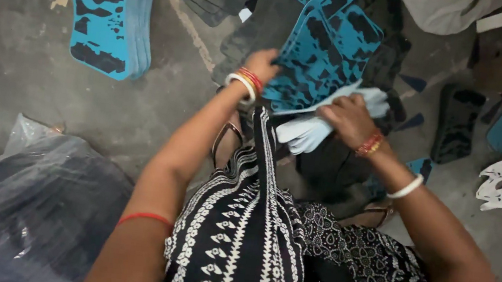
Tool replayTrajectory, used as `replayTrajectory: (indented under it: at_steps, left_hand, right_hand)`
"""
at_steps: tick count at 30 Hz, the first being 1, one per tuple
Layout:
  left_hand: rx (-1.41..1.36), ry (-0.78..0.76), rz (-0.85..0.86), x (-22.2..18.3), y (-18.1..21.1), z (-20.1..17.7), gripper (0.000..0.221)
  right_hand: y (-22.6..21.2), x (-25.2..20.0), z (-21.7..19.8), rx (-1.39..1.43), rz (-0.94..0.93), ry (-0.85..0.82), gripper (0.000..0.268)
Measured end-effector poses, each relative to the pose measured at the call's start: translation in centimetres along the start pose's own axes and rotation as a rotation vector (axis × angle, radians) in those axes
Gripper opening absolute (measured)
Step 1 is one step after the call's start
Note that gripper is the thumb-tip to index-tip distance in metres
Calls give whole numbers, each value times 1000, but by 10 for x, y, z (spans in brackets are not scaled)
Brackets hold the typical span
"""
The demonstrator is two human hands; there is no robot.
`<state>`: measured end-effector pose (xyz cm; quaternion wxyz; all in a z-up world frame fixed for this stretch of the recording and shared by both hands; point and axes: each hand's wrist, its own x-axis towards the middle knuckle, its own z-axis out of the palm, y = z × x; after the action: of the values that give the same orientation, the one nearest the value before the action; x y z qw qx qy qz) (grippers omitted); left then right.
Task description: Sorting and stacking patterned fabric pieces for shoe manufacturing on a production floor.
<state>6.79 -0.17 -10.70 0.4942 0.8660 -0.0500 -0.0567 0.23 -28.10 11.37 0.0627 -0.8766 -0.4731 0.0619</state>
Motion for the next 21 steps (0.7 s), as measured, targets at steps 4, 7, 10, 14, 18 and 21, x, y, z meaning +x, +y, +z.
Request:
replayTrajectory:
  at_steps: [4, 7, 10, 14, 18, 21]
  left_hand:
    - [17, -184, 81, 1, 58, -79, 33]
    - [-50, -402, 215, 2, 83, -86, 36]
    - [-21, -692, 82, -11, 79, -61, 30]
    - [-353, -575, 130, -14, -6, 0, 34]
    - [-311, -323, -39, -21, -27, 10, 33]
    - [-12, -193, -287, -30, 58, -49, 33]
  right_hand:
    - [-9, -6, -27, 39, 81, -11, 64]
    - [-9, 19, -22, -52, 63, 9, 70]
    - [-19, 39, -9, -157, 90, 62, 73]
    - [-20, 38, 15, -17, 193, 109, 73]
    - [-23, 17, 23, 39, 149, 283, 51]
    - [-28, -4, 11, -45, 148, 230, 33]
